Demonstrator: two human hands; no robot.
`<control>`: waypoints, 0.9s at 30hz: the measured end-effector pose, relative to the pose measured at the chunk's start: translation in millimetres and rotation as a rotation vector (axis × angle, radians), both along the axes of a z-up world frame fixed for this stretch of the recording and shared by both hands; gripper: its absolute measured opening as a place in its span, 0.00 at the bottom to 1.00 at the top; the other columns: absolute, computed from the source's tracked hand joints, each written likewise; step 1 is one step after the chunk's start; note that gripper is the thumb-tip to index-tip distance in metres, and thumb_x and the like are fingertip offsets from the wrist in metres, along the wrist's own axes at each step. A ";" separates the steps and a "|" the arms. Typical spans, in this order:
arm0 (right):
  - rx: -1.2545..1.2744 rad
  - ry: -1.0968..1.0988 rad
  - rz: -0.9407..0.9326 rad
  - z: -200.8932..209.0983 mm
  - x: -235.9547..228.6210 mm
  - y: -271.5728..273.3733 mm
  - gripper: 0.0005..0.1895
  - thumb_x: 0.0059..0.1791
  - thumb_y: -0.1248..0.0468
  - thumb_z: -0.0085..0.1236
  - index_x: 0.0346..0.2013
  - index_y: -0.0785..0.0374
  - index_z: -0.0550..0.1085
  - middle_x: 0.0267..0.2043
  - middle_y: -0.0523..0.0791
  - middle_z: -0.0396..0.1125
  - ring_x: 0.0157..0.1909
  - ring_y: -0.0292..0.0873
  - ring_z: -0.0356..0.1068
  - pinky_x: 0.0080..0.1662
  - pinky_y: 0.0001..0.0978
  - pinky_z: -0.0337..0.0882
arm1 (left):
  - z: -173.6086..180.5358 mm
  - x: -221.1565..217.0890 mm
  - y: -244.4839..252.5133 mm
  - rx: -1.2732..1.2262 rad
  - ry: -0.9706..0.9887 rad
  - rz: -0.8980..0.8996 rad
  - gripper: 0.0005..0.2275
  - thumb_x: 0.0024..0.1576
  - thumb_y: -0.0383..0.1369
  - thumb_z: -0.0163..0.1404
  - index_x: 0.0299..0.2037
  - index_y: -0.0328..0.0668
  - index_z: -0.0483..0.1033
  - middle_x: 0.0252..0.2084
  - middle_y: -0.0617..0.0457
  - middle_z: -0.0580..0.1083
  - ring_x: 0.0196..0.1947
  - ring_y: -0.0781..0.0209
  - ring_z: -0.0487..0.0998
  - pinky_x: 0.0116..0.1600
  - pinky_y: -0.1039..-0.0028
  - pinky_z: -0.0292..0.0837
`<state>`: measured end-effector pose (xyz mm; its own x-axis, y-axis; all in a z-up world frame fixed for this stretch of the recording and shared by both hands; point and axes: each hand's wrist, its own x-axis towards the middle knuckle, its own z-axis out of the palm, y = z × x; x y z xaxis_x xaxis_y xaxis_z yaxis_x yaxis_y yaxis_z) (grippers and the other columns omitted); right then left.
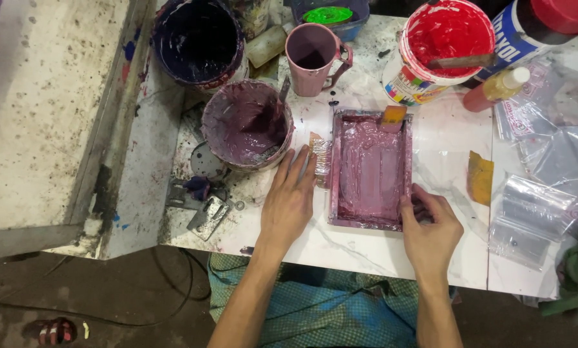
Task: The person spreads purple paint inside a rectangular tray using a small wooden block. They repeatedly smooth the paint surface and occasionally wipe the workspace with a green cloth.
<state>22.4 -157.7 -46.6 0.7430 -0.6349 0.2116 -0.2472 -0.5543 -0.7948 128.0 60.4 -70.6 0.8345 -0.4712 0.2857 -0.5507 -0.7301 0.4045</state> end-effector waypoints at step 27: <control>-0.799 0.077 0.674 38.6 128.9 -65.3 0.07 0.54 0.63 0.62 0.46 0.60 0.79 0.50 0.48 0.70 0.54 0.53 0.63 0.53 0.45 0.64 | 9.3 -87.7 -24.2 -0.288 -0.266 -0.305 0.07 0.62 0.14 0.49 0.47 0.22 0.78 0.49 0.36 0.76 0.50 0.46 0.76 0.66 0.61 0.73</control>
